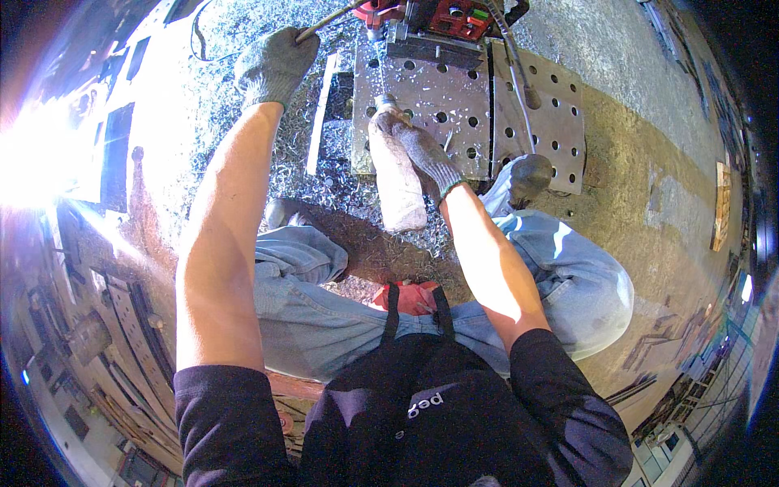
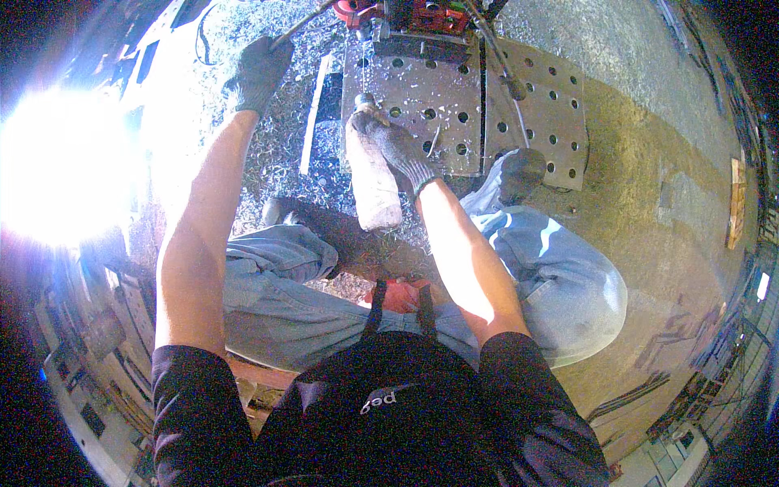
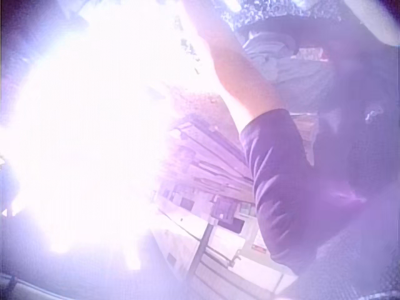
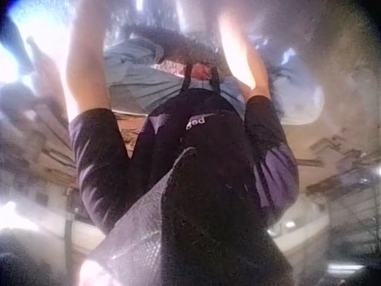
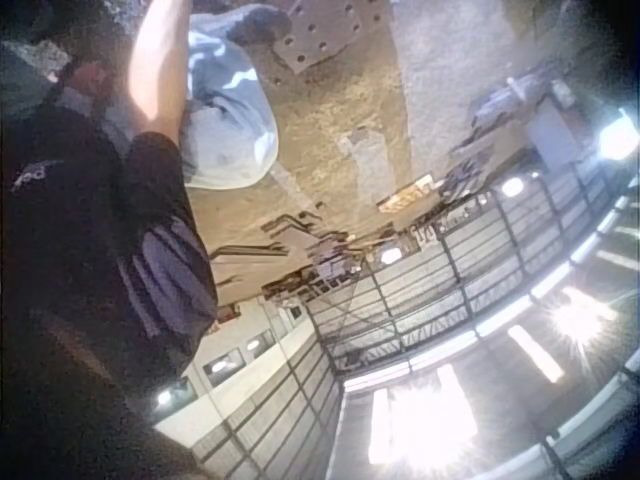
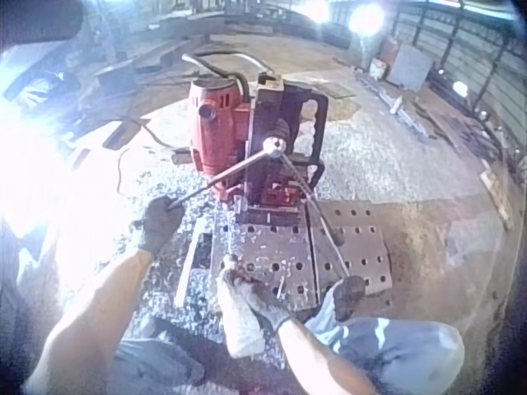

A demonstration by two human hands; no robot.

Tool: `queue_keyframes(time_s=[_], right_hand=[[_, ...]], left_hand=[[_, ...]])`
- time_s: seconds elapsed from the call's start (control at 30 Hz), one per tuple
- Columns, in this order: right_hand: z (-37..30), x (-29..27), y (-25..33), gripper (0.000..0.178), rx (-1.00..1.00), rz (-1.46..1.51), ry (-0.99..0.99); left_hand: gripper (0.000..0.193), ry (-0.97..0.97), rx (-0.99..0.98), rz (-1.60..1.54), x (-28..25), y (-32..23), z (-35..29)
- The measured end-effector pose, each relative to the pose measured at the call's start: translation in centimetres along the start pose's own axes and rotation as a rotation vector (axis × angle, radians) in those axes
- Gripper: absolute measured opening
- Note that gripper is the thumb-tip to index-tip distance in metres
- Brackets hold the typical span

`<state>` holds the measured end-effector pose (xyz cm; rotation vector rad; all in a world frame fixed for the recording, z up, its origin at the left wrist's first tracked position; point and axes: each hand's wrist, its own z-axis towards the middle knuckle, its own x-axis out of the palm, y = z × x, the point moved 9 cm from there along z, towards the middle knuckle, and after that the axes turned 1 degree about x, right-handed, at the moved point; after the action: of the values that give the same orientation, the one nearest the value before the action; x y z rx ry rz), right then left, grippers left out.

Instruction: The person sits on the floor and operates a drill press to drill holes into a metal plate. They repeatedly pour liquid from a plastic bottle onto the drilling area, likely as a coolant or lubricant, and adjust the metal plate between drilling cycles.

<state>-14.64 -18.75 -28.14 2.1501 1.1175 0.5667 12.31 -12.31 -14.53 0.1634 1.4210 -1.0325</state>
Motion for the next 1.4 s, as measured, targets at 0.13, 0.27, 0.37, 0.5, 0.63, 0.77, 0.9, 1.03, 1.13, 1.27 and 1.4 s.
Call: queue_keyframes(time_s=[0.13, 0.27, 0.37, 0.5, 0.63, 0.77, 0.9, 1.03, 1.13, 1.27, 1.4], right_hand=[[-0.2, 0.2, 0.3, 0.062, 0.033, 0.095, 0.012], [-1.0, 0.3, 1.8, 0.04, -0.134, 0.143, 0.042], [-1.0, 0.4, 2.3, 0.039, -0.146, 0.082, 0.019], [1.4, -0.5, 1.0, 0.04, -0.263, 0.027, -0.023], [-0.4, 0.3, 2.2, 0.043, -0.224, 0.007, -0.02], [-1.5, 0.0, 2.7, 0.044, -0.161, 0.001, -0.031], [-2.7, -0.1, 3.2, 0.05, -0.17, 0.036, -0.057], [-3.9, 0.1, 4.9, 0.06, -0.183, -0.094, -0.09], [-2.9, -0.5, 3.7, 0.064, -0.17, -0.075, -0.097], [-2.3, -0.2, 2.9, 0.069, -0.153, -0.019, -0.101], [-1.0, 0.0, 3.5, 0.06, -0.507, -0.32, -0.083]], left_hand=[[0.036, 0.039, -0.085, -0.015, 0.4, 0.3, 0.0], [0.045, 0.196, -0.172, 0.473, -2.3, -1.5, -0.8], [0.045, 0.128, -0.144, 0.454, -2.7, -1.2, -1.0], [0.045, 0.105, -0.112, 0.404, -1.9, -1.2, -0.6], [0.046, 0.123, -0.151, 0.434, -2.1, -0.2, -0.7], [0.045, 0.128, -0.154, 0.386, -1.8, -0.7, -0.5], [0.045, 0.138, -0.157, 0.419, -1.7, -1.1, -0.5], [0.045, 0.123, -0.16, 0.417, -1.8, -0.2, -0.5], [0.045, 0.138, -0.163, 0.413, -1.8, -0.9, -0.6], [0.044, 0.145, -0.167, 0.416, -2.6, -1.7, -1.0], [0.043, 0.169, -0.153, 0.319, -1.9, -1.5, -0.8]])
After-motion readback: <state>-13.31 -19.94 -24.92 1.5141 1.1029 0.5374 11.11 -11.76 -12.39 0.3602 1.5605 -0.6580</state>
